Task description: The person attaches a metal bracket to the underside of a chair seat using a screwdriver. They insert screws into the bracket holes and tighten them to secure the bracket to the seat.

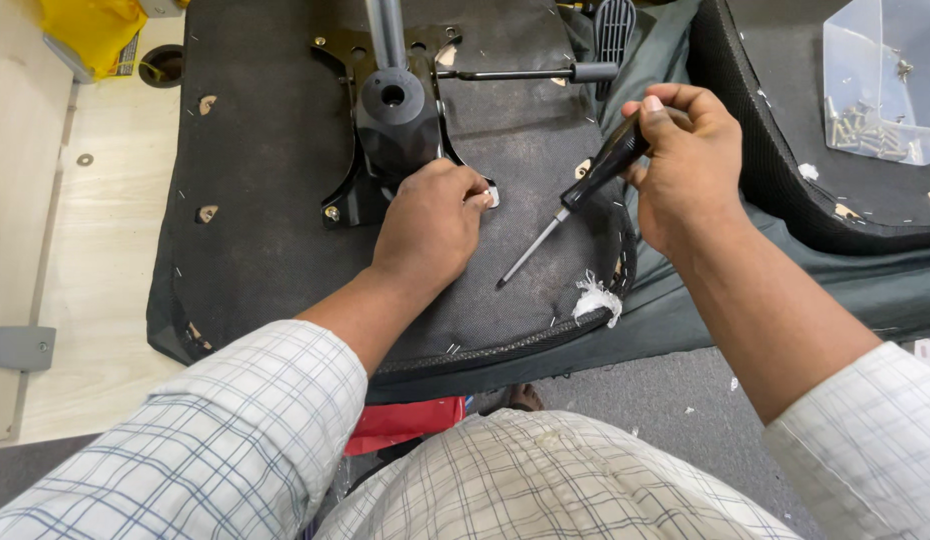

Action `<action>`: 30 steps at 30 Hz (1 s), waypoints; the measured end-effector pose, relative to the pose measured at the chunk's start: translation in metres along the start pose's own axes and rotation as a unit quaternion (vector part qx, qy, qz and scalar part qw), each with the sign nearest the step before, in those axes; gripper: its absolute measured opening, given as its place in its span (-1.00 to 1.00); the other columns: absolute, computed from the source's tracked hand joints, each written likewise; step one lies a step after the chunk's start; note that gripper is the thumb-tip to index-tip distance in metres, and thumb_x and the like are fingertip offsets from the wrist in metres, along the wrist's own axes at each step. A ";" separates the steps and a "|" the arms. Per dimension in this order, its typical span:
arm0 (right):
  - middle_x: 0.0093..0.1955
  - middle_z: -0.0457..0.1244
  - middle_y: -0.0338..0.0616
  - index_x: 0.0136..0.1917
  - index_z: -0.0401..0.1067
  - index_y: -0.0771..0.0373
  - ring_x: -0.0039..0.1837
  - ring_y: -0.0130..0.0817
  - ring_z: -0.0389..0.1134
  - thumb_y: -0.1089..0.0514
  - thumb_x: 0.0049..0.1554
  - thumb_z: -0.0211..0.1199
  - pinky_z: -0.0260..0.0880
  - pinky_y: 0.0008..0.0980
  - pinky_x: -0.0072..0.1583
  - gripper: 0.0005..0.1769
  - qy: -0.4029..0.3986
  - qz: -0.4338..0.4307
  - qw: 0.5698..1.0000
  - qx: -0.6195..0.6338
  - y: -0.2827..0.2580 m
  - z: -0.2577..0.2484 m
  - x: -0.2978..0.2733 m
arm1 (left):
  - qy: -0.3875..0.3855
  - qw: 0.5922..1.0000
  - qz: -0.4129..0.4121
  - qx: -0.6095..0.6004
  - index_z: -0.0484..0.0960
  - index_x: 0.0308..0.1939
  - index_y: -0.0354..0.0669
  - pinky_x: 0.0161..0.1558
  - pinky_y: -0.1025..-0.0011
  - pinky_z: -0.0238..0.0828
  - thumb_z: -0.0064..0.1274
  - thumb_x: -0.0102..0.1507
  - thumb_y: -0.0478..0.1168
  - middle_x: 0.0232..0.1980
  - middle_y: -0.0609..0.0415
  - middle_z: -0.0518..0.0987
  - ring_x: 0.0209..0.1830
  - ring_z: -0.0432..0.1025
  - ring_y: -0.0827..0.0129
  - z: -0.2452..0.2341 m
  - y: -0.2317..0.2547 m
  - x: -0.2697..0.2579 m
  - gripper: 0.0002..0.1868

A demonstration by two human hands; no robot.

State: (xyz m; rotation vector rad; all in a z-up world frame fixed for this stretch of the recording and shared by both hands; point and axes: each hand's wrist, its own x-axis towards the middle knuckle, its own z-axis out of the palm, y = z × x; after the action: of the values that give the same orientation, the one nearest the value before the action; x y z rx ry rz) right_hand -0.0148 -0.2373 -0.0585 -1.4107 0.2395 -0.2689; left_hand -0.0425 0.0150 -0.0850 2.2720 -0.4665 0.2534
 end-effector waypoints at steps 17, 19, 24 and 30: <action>0.20 0.32 -0.16 0.08 0.56 0.14 0.32 0.05 0.32 0.16 0.16 0.33 0.31 -0.05 0.37 -0.80 -0.259 -0.245 0.783 -0.510 0.018 0.059 -0.018 | 0.103 0.994 0.014 -0.041 0.48 -0.02 -0.29 -0.02 0.21 0.49 0.01 0.40 -0.25 -0.07 -0.12 0.58 -0.08 0.54 0.09 -0.001 -0.005 -0.032 -0.84; 0.21 0.30 -0.17 0.03 0.60 0.11 0.32 0.07 0.26 0.15 0.09 0.35 0.24 -0.02 0.36 -0.79 -0.247 -0.251 0.746 -0.565 0.015 0.066 -0.020 | 0.072 0.993 -0.033 -0.091 0.50 -0.03 -0.28 -0.08 0.28 0.54 0.02 0.40 -0.23 -0.12 -0.07 0.61 -0.15 0.59 0.21 -0.008 -0.004 -0.030 -0.82; 0.18 0.30 -0.09 -0.05 0.65 0.13 0.28 0.15 0.19 0.23 -0.09 0.41 0.19 0.07 0.24 -0.73 -0.141 -0.337 0.697 -0.618 0.009 0.071 -0.019 | 0.070 0.986 -0.022 -0.153 0.52 -0.10 -0.26 -0.19 0.31 0.56 0.05 0.36 -0.22 -0.17 -0.05 0.61 -0.25 0.59 0.24 -0.017 0.006 -0.037 -0.84; 0.10 0.41 -0.16 0.11 0.49 0.19 0.18 -0.27 0.47 0.26 0.18 0.22 0.44 -0.27 0.25 -0.79 -0.239 -0.092 0.894 -0.367 0.019 0.067 -0.017 | 0.088 0.986 -0.024 -0.141 0.52 -0.08 -0.22 -0.09 0.20 0.50 0.01 0.39 -0.22 -0.14 -0.08 0.61 -0.18 0.57 0.12 -0.013 0.012 -0.036 -0.87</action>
State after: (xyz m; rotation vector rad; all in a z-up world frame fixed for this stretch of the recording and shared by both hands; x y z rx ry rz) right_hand -0.0088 -0.1668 -0.0675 -2.2040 -0.2346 0.0389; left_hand -0.0805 0.0262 -0.0799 1.9627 -0.3315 0.3388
